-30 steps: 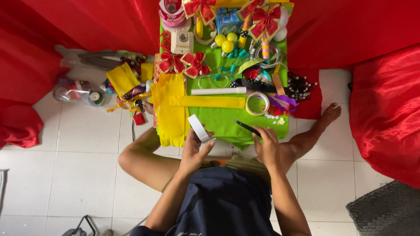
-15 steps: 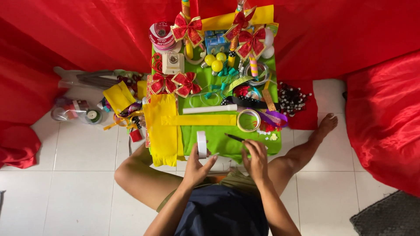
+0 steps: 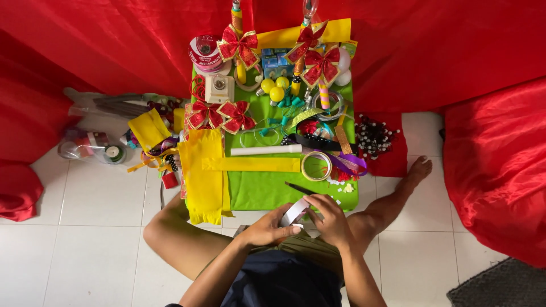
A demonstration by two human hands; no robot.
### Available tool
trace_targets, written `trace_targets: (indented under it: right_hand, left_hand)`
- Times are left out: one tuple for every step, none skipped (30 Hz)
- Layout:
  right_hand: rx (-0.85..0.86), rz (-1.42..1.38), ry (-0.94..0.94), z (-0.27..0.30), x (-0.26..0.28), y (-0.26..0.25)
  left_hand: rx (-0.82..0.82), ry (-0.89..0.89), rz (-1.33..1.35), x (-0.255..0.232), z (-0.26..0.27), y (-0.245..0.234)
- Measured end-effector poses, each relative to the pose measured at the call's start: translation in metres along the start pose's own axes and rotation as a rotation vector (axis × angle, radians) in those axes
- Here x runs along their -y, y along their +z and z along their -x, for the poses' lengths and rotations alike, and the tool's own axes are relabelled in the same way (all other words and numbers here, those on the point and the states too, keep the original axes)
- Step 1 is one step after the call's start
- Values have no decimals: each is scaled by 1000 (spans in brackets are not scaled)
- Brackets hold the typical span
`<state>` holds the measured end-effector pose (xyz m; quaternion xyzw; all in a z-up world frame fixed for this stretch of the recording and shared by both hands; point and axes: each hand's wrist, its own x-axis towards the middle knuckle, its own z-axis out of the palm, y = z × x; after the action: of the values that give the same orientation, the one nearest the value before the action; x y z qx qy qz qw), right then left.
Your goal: A person is decorating white tubes by wrapping them with yellow paper or ribbon strips, using double-sided tape and scissors.
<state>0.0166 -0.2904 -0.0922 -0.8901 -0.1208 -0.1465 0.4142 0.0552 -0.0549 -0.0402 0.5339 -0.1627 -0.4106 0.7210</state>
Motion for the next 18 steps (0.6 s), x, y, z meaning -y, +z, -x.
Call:
trace_targets:
  right_hand:
    - [0,-1,3,-4,3,-3]
    - [6,-39,27,-7,6,-6]
    - [13,-77,51,-10,9,-9]
    - [12,-77,54,-10,8,-10]
    - [-14,-47,73,-9,6,-10]
    - [-38,-15,90,-9,4,-11]
    - [-37,-13,91,0,-15,-9]
    - [-71,37,125,9,-34,-6]
    - [-105,86,159,17,-53,-3]
    - [-102,86,158,19,-58,-8]
    - [-123,152,196,22,-63,-12]
    - [-144,220,232,24,-68,-17]
    - [-141,221,231,24,-66,-22]
    - [-140,260,302,24,-64,-28]
    - [-139,300,372,24,-62,-33]
    - [-131,301,368,28,-66,-35]
    - [-139,331,412,33,-70,-36]
    - [-148,360,453,37,-74,-36]
  left_hand:
    - [0,-2,1,8,-3,-4]
    - [22,2,7,16,-6,-9]
    - [43,6,14,24,-9,-13]
    - [44,3,14,22,-9,-15]
    - [23,22,25,19,-9,-16]
    - [2,42,38,16,-10,-18]
    - [4,43,40,13,-10,-20]
    - [-76,35,-8,9,-9,-22]
    - [-155,27,-55,5,-7,-24]
    - [-157,27,-53,9,-6,-29]
    - [-260,48,-134,14,-6,-34]
    - [-362,71,-214,18,-5,-39]
    - [-364,71,-211,22,-5,-42]
    - [-489,168,-200,27,-4,-44]
    - [-613,265,-188,31,-4,-47]
    - [-620,265,-183,28,-1,-48]
    - [-692,319,-248,25,2,-49]
    - [-765,373,-316,22,6,-50]
